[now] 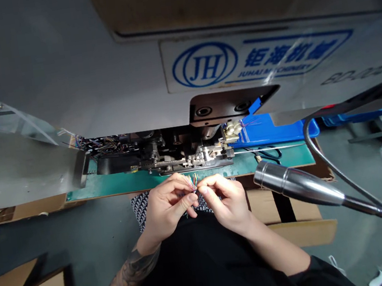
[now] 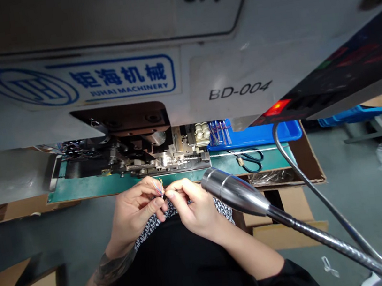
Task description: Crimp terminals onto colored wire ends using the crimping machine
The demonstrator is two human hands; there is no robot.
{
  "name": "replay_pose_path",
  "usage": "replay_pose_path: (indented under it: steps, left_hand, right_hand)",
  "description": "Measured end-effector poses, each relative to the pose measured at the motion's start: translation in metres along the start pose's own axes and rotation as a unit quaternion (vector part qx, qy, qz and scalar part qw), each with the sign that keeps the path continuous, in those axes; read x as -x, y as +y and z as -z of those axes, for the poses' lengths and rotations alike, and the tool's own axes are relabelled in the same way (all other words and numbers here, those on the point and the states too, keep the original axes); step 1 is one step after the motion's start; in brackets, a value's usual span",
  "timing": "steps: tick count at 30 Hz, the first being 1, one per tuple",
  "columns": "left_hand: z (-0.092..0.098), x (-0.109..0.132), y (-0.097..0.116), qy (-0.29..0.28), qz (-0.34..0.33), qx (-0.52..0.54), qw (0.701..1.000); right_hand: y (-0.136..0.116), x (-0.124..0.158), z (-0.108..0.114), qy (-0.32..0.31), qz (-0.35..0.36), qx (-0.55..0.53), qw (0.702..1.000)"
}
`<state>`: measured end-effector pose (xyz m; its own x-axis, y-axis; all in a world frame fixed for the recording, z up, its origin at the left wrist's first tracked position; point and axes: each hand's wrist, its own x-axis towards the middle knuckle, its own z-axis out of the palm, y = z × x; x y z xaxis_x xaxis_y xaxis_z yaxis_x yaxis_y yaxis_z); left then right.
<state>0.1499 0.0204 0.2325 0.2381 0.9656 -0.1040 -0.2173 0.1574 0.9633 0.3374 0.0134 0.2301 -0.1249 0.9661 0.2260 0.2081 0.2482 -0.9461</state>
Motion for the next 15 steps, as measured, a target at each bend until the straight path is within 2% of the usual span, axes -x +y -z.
replay_pose_path:
  steps: [7,15]
  left_hand:
    - [0.0001,0.0001,-0.0030,-0.003,0.015,0.033,0.999]
    - [-0.0006,-0.0012,-0.0007,-0.011,0.017,0.020,1.000]
  right_hand:
    - [-0.0026,-0.0025,-0.0019,0.019,0.038,0.006,0.999]
    - [-0.0034,-0.0032,-0.0016,-0.007,0.006,-0.025,1.000]
